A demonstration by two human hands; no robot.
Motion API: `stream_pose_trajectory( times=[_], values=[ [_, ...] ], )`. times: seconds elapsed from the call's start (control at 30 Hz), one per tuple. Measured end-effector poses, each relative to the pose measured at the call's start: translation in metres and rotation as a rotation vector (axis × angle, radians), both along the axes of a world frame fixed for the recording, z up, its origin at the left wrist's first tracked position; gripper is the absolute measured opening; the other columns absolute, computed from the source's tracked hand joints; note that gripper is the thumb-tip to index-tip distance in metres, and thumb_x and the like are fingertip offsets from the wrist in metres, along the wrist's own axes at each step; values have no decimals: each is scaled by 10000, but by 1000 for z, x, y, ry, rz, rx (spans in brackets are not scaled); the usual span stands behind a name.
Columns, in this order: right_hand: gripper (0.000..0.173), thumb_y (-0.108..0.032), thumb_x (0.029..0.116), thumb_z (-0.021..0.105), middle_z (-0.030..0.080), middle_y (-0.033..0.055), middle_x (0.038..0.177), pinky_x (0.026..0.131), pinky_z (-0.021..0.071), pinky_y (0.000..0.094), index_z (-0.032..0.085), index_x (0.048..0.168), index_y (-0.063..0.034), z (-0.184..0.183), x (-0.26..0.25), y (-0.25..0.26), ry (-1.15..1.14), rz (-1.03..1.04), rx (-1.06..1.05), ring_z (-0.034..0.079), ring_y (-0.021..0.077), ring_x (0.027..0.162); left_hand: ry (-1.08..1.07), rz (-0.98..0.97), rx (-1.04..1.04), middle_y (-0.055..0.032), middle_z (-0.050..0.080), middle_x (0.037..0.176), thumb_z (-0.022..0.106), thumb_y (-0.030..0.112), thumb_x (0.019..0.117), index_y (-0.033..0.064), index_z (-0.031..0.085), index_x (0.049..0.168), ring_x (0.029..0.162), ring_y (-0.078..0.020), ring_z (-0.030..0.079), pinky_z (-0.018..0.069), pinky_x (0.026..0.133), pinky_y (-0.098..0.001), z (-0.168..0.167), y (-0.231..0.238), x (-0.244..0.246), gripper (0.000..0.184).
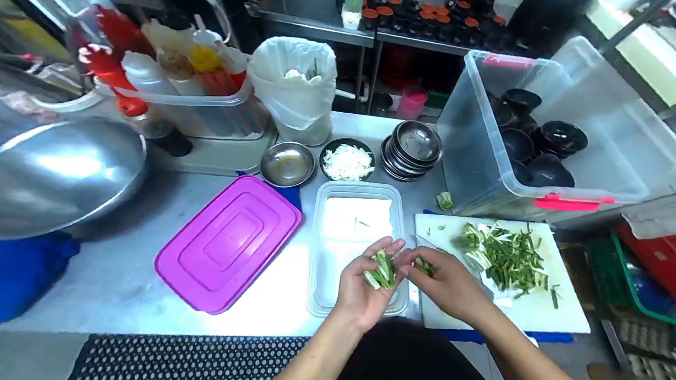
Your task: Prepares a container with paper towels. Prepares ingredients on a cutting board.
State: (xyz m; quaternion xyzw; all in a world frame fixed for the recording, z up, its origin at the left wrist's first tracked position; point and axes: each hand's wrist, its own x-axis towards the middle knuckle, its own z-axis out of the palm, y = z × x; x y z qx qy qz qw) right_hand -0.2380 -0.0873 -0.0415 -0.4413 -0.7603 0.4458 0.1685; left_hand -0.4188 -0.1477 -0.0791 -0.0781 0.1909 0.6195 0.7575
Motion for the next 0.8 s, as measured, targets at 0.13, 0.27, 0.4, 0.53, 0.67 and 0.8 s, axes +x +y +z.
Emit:
stream_pose_trajectory(
  times=[0.13,0.27,0.4,0.53,0.67,0.8],
  values=[
    [265,-461,978,649,691,-83,855,681,563,292,736,1041,-218,-9,17,-11,-50,-112,6,633,35,740,54,-185,147,-183,591,1414,518,65,856,57,672,1281,1264,-267,596,499,1030,-409,0,14,14,453],
    [212,-373,987,639,690,-61,844,673,545,275,740,1013,-188,-11,44,-11,2,-200,-72,628,40,734,89,-270,141,-177,592,1412,500,62,856,58,672,1285,1250,-261,597,502,1015,-407,-2,27,44,462],
    [166,-315,972,647,685,-59,823,675,534,272,743,990,-181,-8,82,-3,108,-274,-214,630,50,737,48,-240,50,-197,614,1373,488,50,870,32,646,1290,1232,-278,615,524,990,-412,-7,30,81,449],
    [143,-296,965,662,696,-42,833,647,538,308,754,986,-188,-12,123,12,204,-378,-182,638,94,729,-49,-160,-9,-262,587,1385,511,35,892,-8,610,1334,1285,-380,586,479,1085,-497,-12,28,111,455],
    [140,-303,978,682,687,-9,830,636,552,401,737,1019,-180,-35,159,52,69,-372,-62,637,137,708,-17,-96,-10,-312,538,1425,497,52,916,4,567,1400,1345,-459,521,427,1134,-551,-20,34,135,492],
    [200,-374,1000,667,691,-2,839,651,561,439,726,1061,-193,-46,184,78,-52,-290,-30,647,151,713,19,-23,-71,-299,521,1448,493,44,904,31,555,1423,1355,-451,513,424,1138,-542,-23,44,162,523]
  ],
)
